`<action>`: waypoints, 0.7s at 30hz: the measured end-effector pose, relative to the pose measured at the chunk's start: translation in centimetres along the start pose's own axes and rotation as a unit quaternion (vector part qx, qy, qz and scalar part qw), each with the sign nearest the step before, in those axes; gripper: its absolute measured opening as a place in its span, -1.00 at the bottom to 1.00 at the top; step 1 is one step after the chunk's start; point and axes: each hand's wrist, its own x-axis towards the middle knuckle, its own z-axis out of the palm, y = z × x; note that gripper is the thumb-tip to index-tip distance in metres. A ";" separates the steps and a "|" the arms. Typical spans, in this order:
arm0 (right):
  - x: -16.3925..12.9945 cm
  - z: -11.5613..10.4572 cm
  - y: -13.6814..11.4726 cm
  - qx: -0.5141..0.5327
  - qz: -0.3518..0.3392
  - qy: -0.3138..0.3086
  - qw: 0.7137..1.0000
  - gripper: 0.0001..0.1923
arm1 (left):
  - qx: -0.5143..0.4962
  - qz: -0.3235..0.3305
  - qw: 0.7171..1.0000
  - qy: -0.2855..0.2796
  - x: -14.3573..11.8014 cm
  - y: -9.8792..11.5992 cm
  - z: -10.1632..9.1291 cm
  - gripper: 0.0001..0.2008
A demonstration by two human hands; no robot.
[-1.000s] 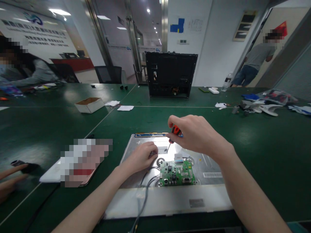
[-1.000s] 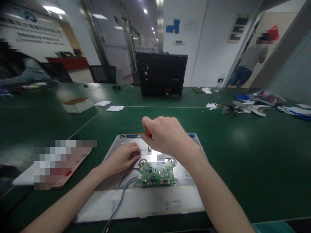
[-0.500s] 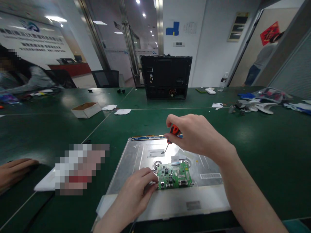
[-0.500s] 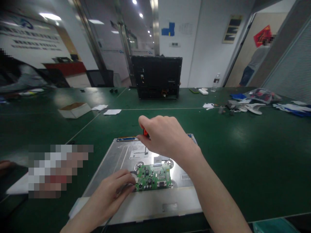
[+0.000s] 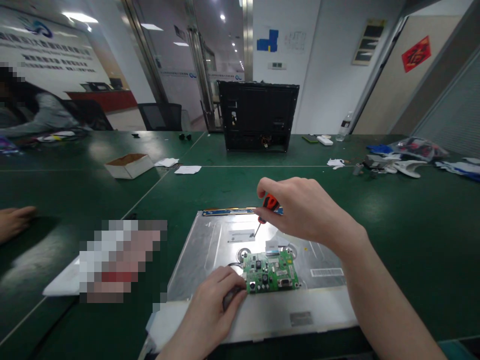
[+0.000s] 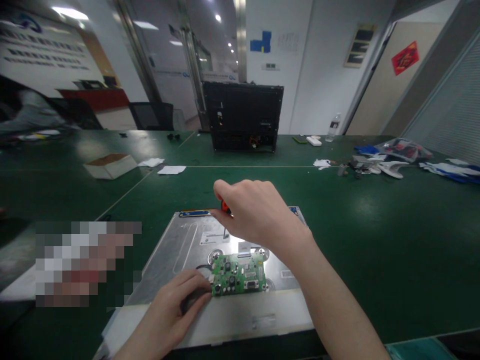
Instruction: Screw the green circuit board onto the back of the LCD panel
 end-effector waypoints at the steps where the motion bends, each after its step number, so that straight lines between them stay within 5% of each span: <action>1: 0.0 0.0 0.0 -0.001 0.000 -0.001 1.000 -0.79 | -0.001 -0.003 1.000 -0.002 0.0 0.0 0.0 -0.87; 21: -0.9 -1.3 -0.7 0.074 -0.053 -0.042 0.995 -0.83 | 0.015 0.041 0.999 0.007 -0.2 0.1 0.1 -0.79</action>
